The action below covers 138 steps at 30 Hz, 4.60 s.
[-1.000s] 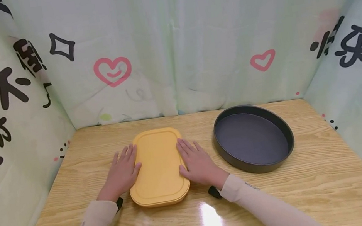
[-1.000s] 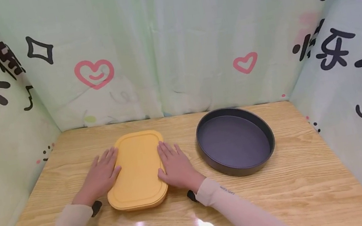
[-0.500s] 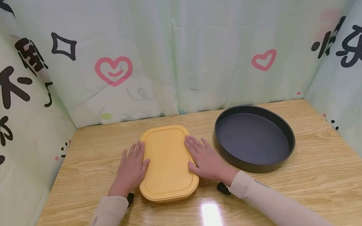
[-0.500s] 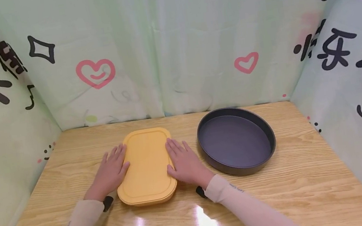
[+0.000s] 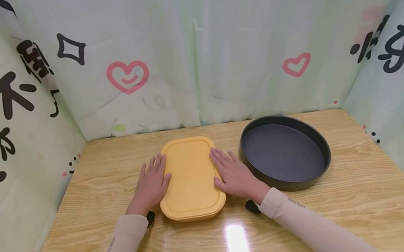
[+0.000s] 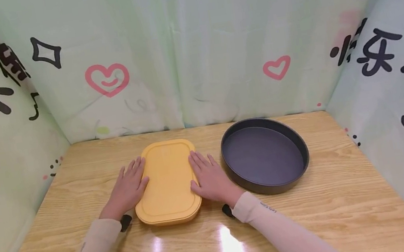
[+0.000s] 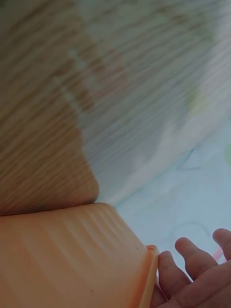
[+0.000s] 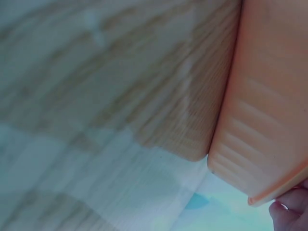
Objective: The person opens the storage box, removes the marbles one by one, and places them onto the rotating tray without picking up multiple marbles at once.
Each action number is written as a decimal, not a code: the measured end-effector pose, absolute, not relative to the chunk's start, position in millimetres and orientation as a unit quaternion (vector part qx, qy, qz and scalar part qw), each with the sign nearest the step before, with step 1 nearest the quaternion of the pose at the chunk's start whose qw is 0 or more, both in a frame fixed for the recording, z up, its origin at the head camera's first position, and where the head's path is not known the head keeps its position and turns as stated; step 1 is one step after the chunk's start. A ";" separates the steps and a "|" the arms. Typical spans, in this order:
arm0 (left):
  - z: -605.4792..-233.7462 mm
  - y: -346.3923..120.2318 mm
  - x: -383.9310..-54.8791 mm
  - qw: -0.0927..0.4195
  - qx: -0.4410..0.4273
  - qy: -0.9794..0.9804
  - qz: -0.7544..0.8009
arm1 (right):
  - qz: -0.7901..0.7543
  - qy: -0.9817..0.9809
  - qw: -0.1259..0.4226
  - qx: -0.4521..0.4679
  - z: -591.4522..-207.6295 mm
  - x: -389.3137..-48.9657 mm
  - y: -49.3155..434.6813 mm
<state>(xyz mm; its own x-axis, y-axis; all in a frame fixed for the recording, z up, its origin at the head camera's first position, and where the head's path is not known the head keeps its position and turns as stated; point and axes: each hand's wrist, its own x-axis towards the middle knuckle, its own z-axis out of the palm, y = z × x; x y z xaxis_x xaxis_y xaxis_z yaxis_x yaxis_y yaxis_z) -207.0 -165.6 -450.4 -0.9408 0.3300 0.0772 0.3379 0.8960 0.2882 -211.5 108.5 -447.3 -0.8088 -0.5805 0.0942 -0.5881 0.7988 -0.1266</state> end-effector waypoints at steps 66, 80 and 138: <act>-431.9 -95.5 -141.4 0.099 -0.376 -0.921 0.033 | 0.143 -0.938 0.030 0.314 -448.3 -193.4 136.6; -435.4 -92.4 -138.5 0.147 -0.396 -0.902 0.094 | 0.134 -0.928 0.034 0.345 -455.7 -193.0 144.9; -400.5 -105.6 -145.8 0.523 -0.359 -0.772 0.032 | 0.101 -0.952 0.052 0.283 -454.1 -187.2 119.9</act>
